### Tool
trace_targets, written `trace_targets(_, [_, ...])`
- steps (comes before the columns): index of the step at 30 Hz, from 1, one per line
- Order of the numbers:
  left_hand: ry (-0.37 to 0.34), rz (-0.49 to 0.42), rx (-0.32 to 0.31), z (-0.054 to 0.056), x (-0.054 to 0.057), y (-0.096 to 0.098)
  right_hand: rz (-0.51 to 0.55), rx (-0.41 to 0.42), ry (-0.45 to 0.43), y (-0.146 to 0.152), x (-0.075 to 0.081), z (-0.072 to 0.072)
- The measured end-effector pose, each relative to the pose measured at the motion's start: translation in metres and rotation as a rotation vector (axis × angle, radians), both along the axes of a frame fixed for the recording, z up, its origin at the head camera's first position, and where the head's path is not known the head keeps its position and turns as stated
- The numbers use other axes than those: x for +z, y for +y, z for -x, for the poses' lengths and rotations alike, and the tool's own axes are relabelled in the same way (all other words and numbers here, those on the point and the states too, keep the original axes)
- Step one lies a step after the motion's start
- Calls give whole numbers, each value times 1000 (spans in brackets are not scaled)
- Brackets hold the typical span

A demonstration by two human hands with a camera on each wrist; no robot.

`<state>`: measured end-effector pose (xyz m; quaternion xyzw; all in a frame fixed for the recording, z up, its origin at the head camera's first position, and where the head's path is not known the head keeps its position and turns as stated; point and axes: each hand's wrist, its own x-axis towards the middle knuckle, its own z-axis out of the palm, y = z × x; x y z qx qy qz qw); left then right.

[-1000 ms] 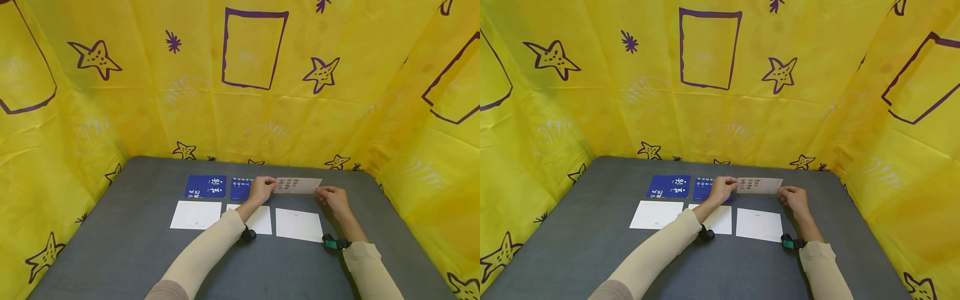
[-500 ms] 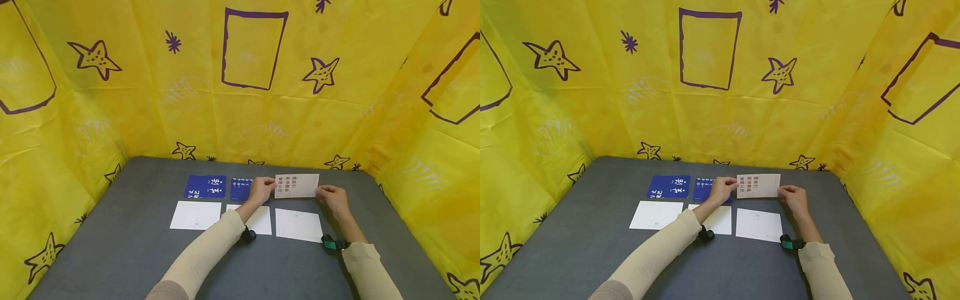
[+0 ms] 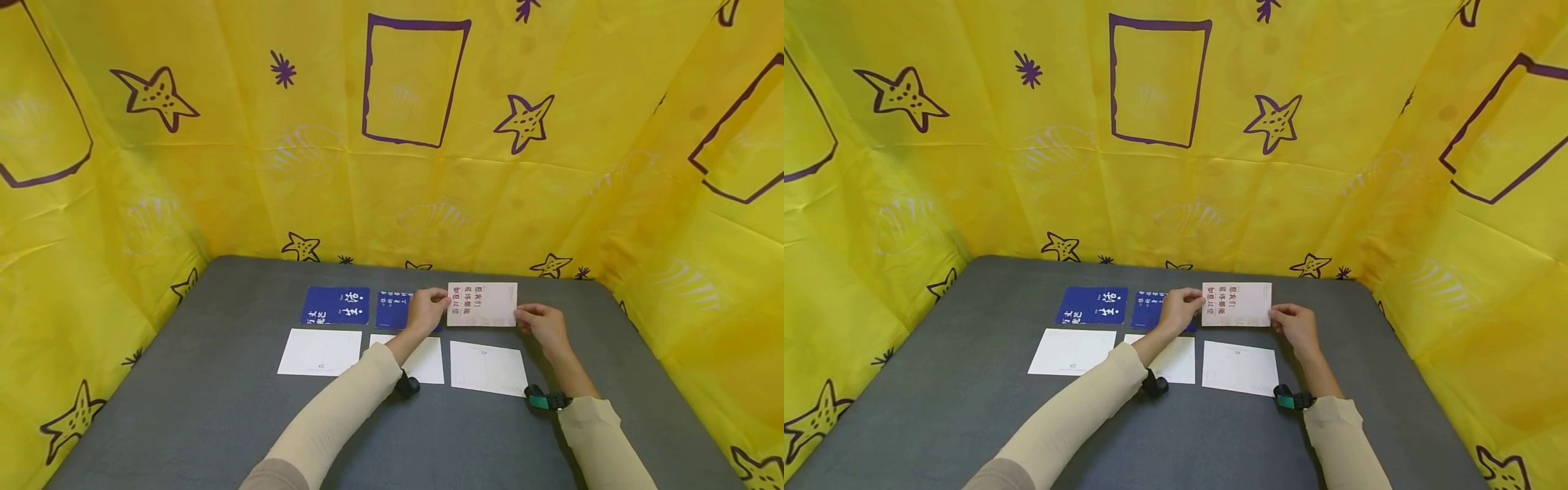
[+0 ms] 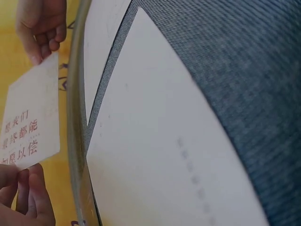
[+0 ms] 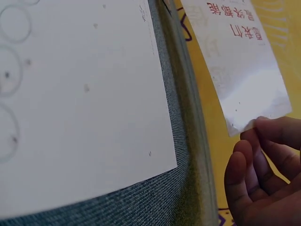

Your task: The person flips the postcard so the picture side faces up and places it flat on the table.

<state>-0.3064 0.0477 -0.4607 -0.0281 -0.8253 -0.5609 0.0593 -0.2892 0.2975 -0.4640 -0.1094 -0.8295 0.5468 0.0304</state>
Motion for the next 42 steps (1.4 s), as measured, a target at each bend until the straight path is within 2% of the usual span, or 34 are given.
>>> trace_targets(7, [-28,-77,35,0,-1,2,9,11,-1,-2,-2,-1])
trace_targets(13, [-40,-65,78,1,-2,2,2,22,-32,-4,-2,-1])
trace_targets(18, [-49,-63,60,0,-3,3,-9,27,-74,-2,-4,-1])
trace_targets(25, [-108,80,-36,-3,-6,2,-45,25,-146,0,-9,-3])
trace_targets(32, [-145,177,-77,-3,-9,1,-92,46,-174,0,-8,-1])
trace_targets(38, [-111,306,-106,-2,-9,0,-147,60,-186,-1,-5,-2])
trace_targets(42, [-72,376,-122,-2,-8,-3,-227,56,-172,-1,-5,-4])
